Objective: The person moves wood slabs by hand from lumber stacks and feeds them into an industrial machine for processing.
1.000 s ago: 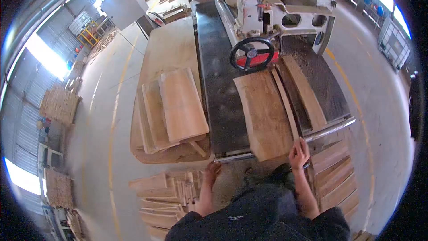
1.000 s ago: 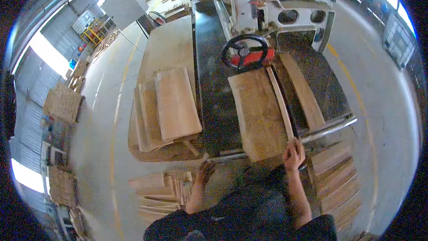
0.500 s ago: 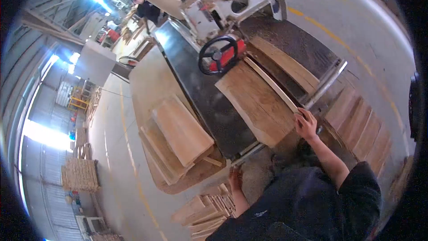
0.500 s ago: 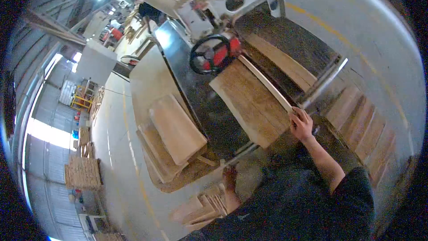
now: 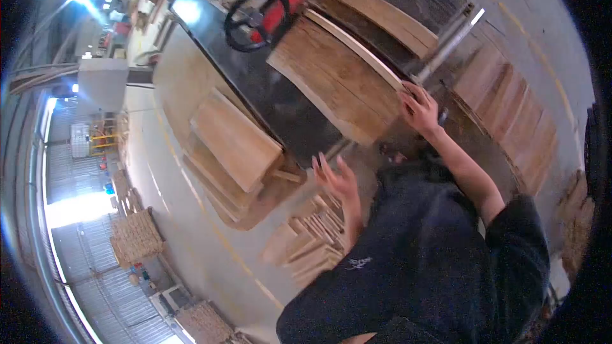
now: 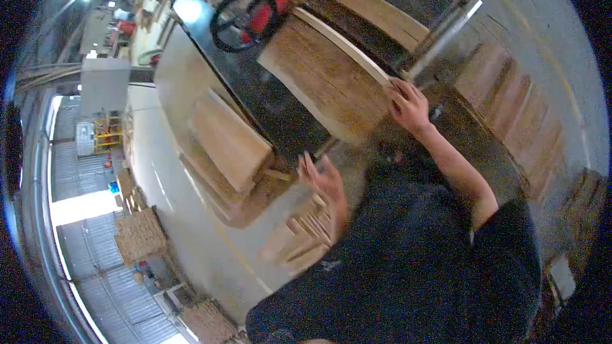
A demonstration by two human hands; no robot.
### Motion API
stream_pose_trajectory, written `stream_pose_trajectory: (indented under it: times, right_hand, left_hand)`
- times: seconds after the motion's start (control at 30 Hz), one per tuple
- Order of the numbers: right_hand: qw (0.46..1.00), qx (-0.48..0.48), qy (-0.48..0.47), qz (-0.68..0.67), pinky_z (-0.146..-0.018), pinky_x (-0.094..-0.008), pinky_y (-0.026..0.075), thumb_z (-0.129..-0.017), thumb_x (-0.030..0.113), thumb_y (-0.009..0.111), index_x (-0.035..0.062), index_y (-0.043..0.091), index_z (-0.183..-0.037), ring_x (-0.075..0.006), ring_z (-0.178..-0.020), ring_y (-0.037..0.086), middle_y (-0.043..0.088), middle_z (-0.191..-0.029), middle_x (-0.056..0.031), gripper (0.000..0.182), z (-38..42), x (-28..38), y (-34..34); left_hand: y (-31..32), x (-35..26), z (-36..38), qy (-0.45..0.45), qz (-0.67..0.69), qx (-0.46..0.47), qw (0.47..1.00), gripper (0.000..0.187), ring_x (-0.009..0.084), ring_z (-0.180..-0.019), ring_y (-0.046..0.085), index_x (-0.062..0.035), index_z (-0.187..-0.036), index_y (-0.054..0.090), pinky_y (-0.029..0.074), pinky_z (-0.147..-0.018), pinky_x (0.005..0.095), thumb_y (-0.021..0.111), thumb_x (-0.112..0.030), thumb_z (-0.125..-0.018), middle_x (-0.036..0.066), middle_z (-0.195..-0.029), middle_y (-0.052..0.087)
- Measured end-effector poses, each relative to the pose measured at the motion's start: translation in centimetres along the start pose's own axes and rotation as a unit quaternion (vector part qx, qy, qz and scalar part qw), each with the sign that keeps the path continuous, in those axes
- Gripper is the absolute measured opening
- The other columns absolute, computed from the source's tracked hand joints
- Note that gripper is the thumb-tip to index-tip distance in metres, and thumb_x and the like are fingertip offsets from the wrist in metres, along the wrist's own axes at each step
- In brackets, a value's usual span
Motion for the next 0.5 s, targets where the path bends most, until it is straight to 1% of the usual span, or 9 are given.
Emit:
stream_pose_trajectory:
  times: [0.03,0.1,0.13,0.17,0.2,0.23,0.3,0.43,0.5]
  right_hand:
    - [1.0,0.021,0.001,0.003,-0.083,-0.0435,0.057,-0.076,0.002,0.071,0.0117,0.071,-0.103,-0.0328,-0.106,0.066,0.064,-0.129,-0.0112,0.029,1.0,0.2,-0.5]
    - [0.998,0.052,0.01,0.021,-0.097,-0.0461,0.051,-0.077,-0.001,0.071,0.01,0.072,-0.112,-0.0362,-0.122,0.058,0.062,-0.132,-0.0136,0.036,0.8,-0.2,0.5]
    - [0.996,0.083,-0.014,0.01,-0.103,-0.0485,0.046,-0.078,0.004,0.072,0.0093,0.072,-0.115,-0.0364,-0.129,0.053,0.062,-0.134,-0.0143,0.037,0.6,0.4,0.3]
    - [0.993,0.112,-0.037,-0.004,-0.108,-0.0508,0.041,-0.079,0.008,0.072,0.0087,0.072,-0.117,-0.0366,-0.136,0.047,0.061,-0.136,-0.015,0.038,1.1,1.7,0.0]
    - [0.986,0.151,-0.071,0.009,-0.11,-0.0525,0.038,-0.081,0.015,0.072,0.0062,0.07,-0.121,-0.0374,-0.137,0.045,0.059,-0.139,-0.0159,0.041,1.7,2.9,0.5]
    - [0.976,0.187,-0.107,0.025,-0.112,-0.0542,0.035,-0.082,0.021,0.071,0.0038,0.067,-0.125,-0.0382,-0.139,0.044,0.056,-0.142,-0.0168,0.046,2.5,4.0,1.0]
    - [0.927,0.369,-0.046,0.058,-0.115,-0.0558,0.031,-0.084,0.029,0.069,-0.0016,0.058,-0.135,-0.0403,-0.144,0.036,0.046,-0.151,-0.0211,0.061,4.4,4.8,2.8]
    - [0.928,0.366,-0.043,0.058,-0.116,-0.0576,0.029,-0.083,0.03,0.072,-0.0049,0.046,-0.144,-0.0419,-0.148,0.026,0.034,-0.157,-0.0251,0.075,3.7,5.9,4.8]
    - [0.901,0.425,0.061,0.066,-0.119,-0.0566,0.026,-0.085,0.033,0.072,-0.0078,0.038,-0.147,-0.0438,-0.151,0.017,0.027,-0.16,-0.0265,0.081,1.2,5.6,5.3]
  left_hand:
    - [1.5,-1.9,-1.5,-0.007,0.022,0.012,1.0,0.061,0.0456,-0.136,0.042,0.002,-0.143,0.05,0.038,-0.108,0.0536,0.062,-0.039,-0.099,0.031,-0.145,0.044]
    - [6.0,-4.2,-4.0,0.02,-0.034,0.055,0.998,0.061,0.0489,-0.137,0.04,0.0009,-0.144,0.049,0.037,-0.109,0.0543,0.059,-0.041,-0.1,0.037,-0.148,0.037]
    - [8.0,-5.4,-4.4,0.0,-0.035,0.042,0.998,0.061,0.0489,-0.137,0.04,0.0009,-0.144,0.049,0.037,-0.109,0.0543,0.059,-0.041,-0.1,0.037,-0.148,0.037]
    - [10.0,-6.5,-4.6,0.007,-0.104,0.046,0.993,0.061,0.0501,-0.137,0.04,0.0005,-0.144,0.05,0.037,-0.109,0.0541,0.059,-0.041,-0.1,0.04,-0.147,0.035]
    - [11.3,-7.3,-5.0,0.014,-0.172,0.049,0.984,0.061,0.0513,-0.136,0.039,0.0002,-0.144,0.05,0.037,-0.109,0.0539,0.058,-0.041,-0.1,0.043,-0.147,0.033]
    - [11.5,-7.2,-5.1,-0.003,-0.173,0.033,0.984,0.061,0.0513,-0.136,0.039,0.0002,-0.144,0.05,0.037,-0.109,0.0539,0.058,-0.041,-0.1,0.043,-0.147,0.033]
    - [11.9,-7.2,-5.7,-0.021,-0.184,0.029,0.982,0.06,0.0526,-0.137,0.038,-0.0013,-0.145,0.05,0.037,-0.11,0.0537,0.057,-0.04,-0.099,0.046,-0.146,0.031]
    - [12.5,-6.8,-8.1,-0.053,-0.154,0.034,0.986,0.06,0.0527,-0.138,0.038,-0.0029,-0.145,0.05,0.037,-0.11,0.0539,0.056,-0.04,-0.099,0.044,-0.147,0.031]
    - [13.6,-5.7,-10.2,-0.061,-0.162,0.041,0.984,0.06,0.0519,-0.137,0.039,-0.0054,-0.146,0.05,0.038,-0.11,0.0534,0.057,-0.041,-0.098,0.042,-0.148,0.032]
Point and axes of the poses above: each hand's wrist, its own z-axis away from the middle knuckle, its own y-axis out of the palm, x = y × z, the point moved 5 cm from there along -z, towards the middle knuckle
